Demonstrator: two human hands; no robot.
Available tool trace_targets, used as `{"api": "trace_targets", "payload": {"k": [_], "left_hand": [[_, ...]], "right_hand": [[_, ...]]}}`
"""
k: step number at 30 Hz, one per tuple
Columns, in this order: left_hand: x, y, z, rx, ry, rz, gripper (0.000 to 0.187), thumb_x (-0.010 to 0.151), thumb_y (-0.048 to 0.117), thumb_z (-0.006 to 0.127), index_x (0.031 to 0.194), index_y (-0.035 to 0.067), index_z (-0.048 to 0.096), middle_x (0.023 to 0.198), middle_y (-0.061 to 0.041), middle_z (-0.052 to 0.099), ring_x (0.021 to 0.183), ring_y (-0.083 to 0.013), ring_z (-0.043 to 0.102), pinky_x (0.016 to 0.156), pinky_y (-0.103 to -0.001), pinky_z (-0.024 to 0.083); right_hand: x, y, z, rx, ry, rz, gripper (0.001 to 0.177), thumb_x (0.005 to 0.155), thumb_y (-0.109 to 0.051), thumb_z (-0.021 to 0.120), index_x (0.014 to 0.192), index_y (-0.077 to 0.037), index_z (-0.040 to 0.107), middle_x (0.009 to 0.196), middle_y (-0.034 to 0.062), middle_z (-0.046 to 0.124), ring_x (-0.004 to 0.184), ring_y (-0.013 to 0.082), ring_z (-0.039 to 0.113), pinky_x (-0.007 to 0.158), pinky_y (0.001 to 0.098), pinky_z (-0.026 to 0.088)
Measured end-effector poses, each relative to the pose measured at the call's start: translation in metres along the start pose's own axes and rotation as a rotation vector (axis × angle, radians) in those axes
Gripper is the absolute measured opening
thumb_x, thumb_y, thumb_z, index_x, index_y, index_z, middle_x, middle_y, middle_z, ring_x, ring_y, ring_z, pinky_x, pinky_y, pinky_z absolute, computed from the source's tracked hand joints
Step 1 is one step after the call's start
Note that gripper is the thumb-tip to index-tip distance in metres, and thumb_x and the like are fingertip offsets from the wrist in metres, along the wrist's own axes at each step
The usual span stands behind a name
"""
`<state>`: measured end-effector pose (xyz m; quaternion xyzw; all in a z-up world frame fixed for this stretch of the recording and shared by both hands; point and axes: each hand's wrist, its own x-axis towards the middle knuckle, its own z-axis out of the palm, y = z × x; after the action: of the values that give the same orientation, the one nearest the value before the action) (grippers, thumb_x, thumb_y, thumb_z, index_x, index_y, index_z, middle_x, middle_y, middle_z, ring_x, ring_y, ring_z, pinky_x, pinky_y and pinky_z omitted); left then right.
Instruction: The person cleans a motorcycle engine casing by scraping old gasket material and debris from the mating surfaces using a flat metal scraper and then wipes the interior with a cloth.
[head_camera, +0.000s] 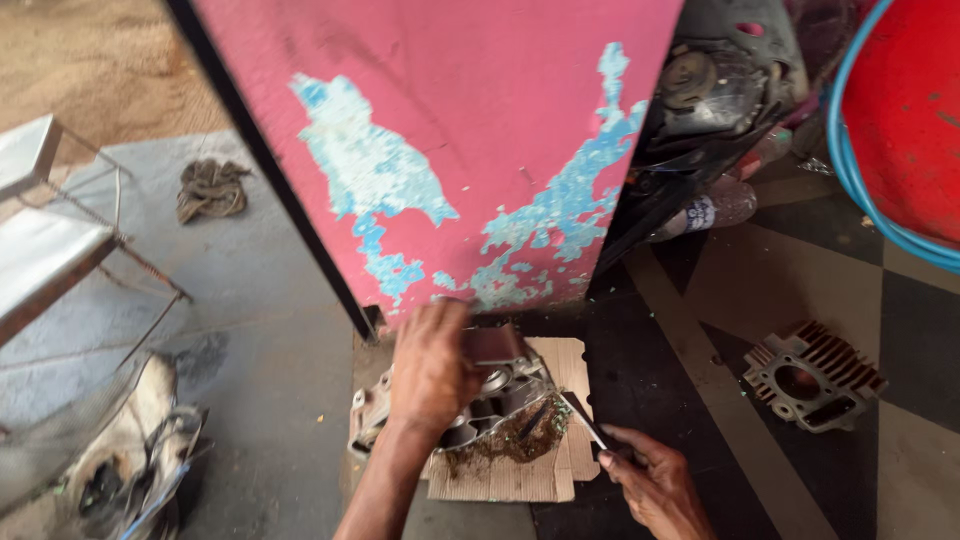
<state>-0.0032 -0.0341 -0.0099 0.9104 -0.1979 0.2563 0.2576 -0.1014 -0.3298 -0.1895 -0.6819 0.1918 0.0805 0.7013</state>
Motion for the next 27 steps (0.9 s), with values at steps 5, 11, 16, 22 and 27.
{"api": "trace_targets", "payload": {"k": [5,11,16,22,27], "left_hand": [[0.001,-0.006,0.016,0.05,-0.215,-0.383,0.065,0.061,0.024,0.095,0.108,0.008,0.052,0.1,-0.016,0.069,0.1,-0.0343,0.067,0.091,-0.046,0.052],[0.003,0.002,0.018,0.068,-0.308,-0.484,0.065,0.071,0.026,0.087,0.119,0.009,0.046,0.102,-0.02,0.074,0.095,-0.0411,0.071,0.085,-0.051,0.055],[0.015,0.0,0.015,0.072,-0.37,-0.498,0.06,0.072,0.024,0.085,0.12,0.011,0.051,0.103,-0.019,0.075,0.097,-0.0399,0.073,0.085,-0.049,0.056],[0.056,-0.042,0.04,-0.235,-0.505,-0.346,0.058,0.066,0.027,0.089,0.112,0.006,0.061,0.104,-0.016,0.078,0.099,-0.0275,0.075,0.083,-0.042,0.058],[0.069,-0.082,0.071,-0.164,-0.853,-0.374,0.062,0.07,0.039,0.094,0.11,0.001,0.067,0.103,-0.016,0.076,0.097,-0.0252,0.07,0.083,-0.04,0.056]], "right_hand": [[-0.004,-0.007,-0.003,0.091,-0.042,-0.013,0.05,0.085,-0.009,0.077,0.133,0.004,0.067,0.06,0.0041,0.054,0.038,0.0065,0.037,0.032,0.0282,0.026],[-0.018,-0.035,-0.006,0.115,0.016,0.061,0.051,0.082,-0.007,0.078,0.132,0.001,0.069,0.066,0.0028,0.06,0.04,0.0056,0.039,0.034,0.0255,0.027],[-0.015,-0.032,-0.007,0.132,0.032,0.079,0.045,0.089,-0.011,0.071,0.133,-0.001,0.067,0.066,0.0065,0.06,0.041,0.0074,0.042,0.034,0.0255,0.03],[-0.006,-0.021,-0.009,0.112,0.045,0.073,0.039,0.096,-0.015,0.063,0.13,0.002,0.068,0.07,0.0106,0.067,0.041,0.0094,0.048,0.033,0.0265,0.032],[0.001,-0.02,-0.008,0.13,0.031,0.108,0.038,0.098,-0.015,0.061,0.131,0.002,0.066,0.074,0.0124,0.067,0.044,0.0095,0.048,0.035,0.0262,0.033]]}}
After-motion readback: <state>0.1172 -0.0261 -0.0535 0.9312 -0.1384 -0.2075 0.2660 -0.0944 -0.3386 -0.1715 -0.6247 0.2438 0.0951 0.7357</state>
